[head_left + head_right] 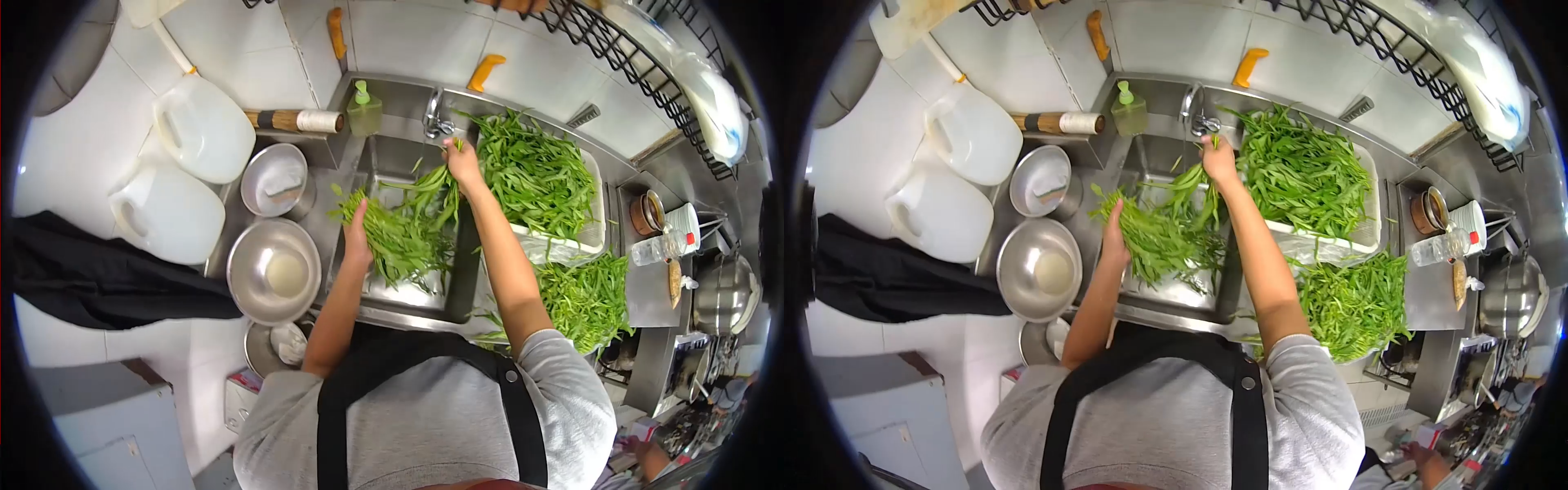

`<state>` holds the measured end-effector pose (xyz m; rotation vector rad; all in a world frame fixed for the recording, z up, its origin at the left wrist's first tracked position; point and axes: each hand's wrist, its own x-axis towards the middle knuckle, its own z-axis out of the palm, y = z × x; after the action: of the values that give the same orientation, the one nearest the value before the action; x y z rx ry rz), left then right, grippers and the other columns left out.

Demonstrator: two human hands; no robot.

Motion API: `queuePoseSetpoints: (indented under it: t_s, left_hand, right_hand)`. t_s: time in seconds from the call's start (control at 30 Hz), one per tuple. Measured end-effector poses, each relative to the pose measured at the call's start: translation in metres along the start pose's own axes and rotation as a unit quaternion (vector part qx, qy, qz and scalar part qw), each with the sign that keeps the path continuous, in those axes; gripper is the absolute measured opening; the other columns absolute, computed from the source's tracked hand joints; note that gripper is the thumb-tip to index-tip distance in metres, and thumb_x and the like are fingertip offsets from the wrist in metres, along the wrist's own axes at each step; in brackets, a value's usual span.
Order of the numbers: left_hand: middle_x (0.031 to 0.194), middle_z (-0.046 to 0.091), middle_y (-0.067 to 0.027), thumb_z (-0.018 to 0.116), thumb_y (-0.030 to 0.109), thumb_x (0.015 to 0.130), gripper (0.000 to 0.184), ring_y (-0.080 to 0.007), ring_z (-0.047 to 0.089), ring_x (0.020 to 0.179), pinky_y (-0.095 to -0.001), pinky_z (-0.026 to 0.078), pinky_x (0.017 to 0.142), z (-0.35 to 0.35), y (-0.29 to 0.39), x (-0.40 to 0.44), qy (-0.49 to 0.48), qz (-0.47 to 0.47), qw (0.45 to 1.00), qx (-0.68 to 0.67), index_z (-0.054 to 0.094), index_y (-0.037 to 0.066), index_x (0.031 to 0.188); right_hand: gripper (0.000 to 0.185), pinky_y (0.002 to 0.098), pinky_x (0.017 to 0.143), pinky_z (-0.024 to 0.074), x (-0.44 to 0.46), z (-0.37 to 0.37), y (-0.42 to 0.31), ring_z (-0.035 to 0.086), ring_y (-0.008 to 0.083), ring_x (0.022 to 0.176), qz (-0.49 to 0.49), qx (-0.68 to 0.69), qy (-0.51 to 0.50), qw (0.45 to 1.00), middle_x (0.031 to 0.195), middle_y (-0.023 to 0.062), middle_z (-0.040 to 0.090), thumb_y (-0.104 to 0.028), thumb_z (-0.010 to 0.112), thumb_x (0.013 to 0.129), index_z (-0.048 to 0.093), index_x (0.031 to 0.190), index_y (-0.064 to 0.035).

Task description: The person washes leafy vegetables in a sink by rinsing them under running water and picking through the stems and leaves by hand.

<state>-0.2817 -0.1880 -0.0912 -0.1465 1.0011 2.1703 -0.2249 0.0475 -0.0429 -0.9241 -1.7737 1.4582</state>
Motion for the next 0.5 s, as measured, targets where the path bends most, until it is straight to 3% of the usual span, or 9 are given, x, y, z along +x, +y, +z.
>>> queuePoseSetpoints:
  t_s: [0.03, 0.07, 0.13, 0.17, 0.3, 0.5]
  left_hand:
    - [0.092, 0.058, -0.0089, 0.056, 0.034, 0.082, 0.036, -0.0208, 0.058, 0.082, -0.0342, 0.049, 0.071, 0.004, 0.010, -0.012, -0.008, -0.020, 1.000, 0.011, 0.053, 0.004, 0.103]
    - [0.093, 0.058, -0.0089, 0.055, 0.034, 0.083, 0.037, -0.0207, 0.058, 0.083, -0.0343, 0.049, 0.071, 0.008, 0.020, -0.024, -0.016, -0.040, 0.999, 0.021, 0.052, 0.004, 0.104]
    - [0.095, 0.057, -0.0086, 0.057, 0.031, 0.083, 0.037, -0.0198, 0.058, 0.082, -0.0334, 0.049, 0.071, -0.005, 0.022, -0.026, -0.032, -0.085, 0.996, 0.006, 0.051, 0.003, 0.106]
    - [0.097, 0.057, -0.0083, 0.058, 0.028, 0.082, 0.038, -0.0189, 0.058, 0.082, -0.0325, 0.049, 0.071, -0.010, 0.024, -0.026, -0.042, -0.126, 0.991, -0.009, 0.050, 0.003, 0.109]
    - [0.097, 0.057, -0.0079, 0.059, 0.027, 0.082, 0.037, -0.0189, 0.059, 0.081, -0.0327, 0.050, 0.070, -0.019, 0.022, -0.032, -0.031, -0.141, 0.989, 0.026, 0.050, 0.002, 0.108]
    - [0.094, 0.057, -0.0067, 0.059, 0.022, 0.082, 0.033, -0.0178, 0.058, 0.079, -0.0339, 0.051, 0.066, -0.017, 0.029, -0.038, -0.012, -0.151, 0.986, 0.068, 0.050, 0.002, 0.106]
  right_hand:
    - [0.039, 0.0308, 0.056, 0.0398, 0.019, 0.007, 0.018, 0.050, 0.0149, 0.060, 0.029, -0.073, 0.030, 0.996, 0.066, 0.0044, 0.054, -0.037, 0.055, 0.084, 0.056, 0.083, 0.0015]
    - [0.039, 0.0308, 0.056, 0.0398, 0.048, 0.014, 0.048, 0.050, 0.0149, 0.060, 0.025, -0.072, 0.038, 0.996, 0.066, 0.0044, 0.054, -0.037, 0.055, 0.084, 0.056, 0.083, 0.0015]
    - [0.061, 0.0363, 0.079, 0.0431, 0.101, 0.023, 0.095, 0.058, 0.0338, 0.090, 0.212, -0.127, 0.060, 0.967, 0.099, 0.0237, 0.059, -0.049, 0.053, 0.080, 0.057, 0.098, 0.0086]
    - [0.076, 0.0354, 0.085, 0.0401, 0.104, 0.023, 0.087, 0.053, 0.0351, 0.103, 0.236, -0.059, 0.088, 0.966, 0.111, 0.0260, 0.053, -0.057, 0.053, 0.076, 0.054, 0.100, 0.0148]
    - [0.067, 0.0378, 0.084, 0.0404, 0.131, 0.023, 0.082, 0.051, 0.0357, 0.102, 0.293, 0.022, 0.116, 0.949, 0.110, 0.0256, 0.052, -0.051, 0.053, 0.079, 0.050, 0.107, 0.0096]
    - [0.060, 0.0384, 0.073, 0.0439, 0.156, 0.012, 0.144, 0.053, 0.0285, 0.086, 0.230, 0.111, 0.058, 0.965, 0.100, 0.0207, 0.055, -0.046, 0.056, 0.080, 0.051, 0.108, 0.0069]
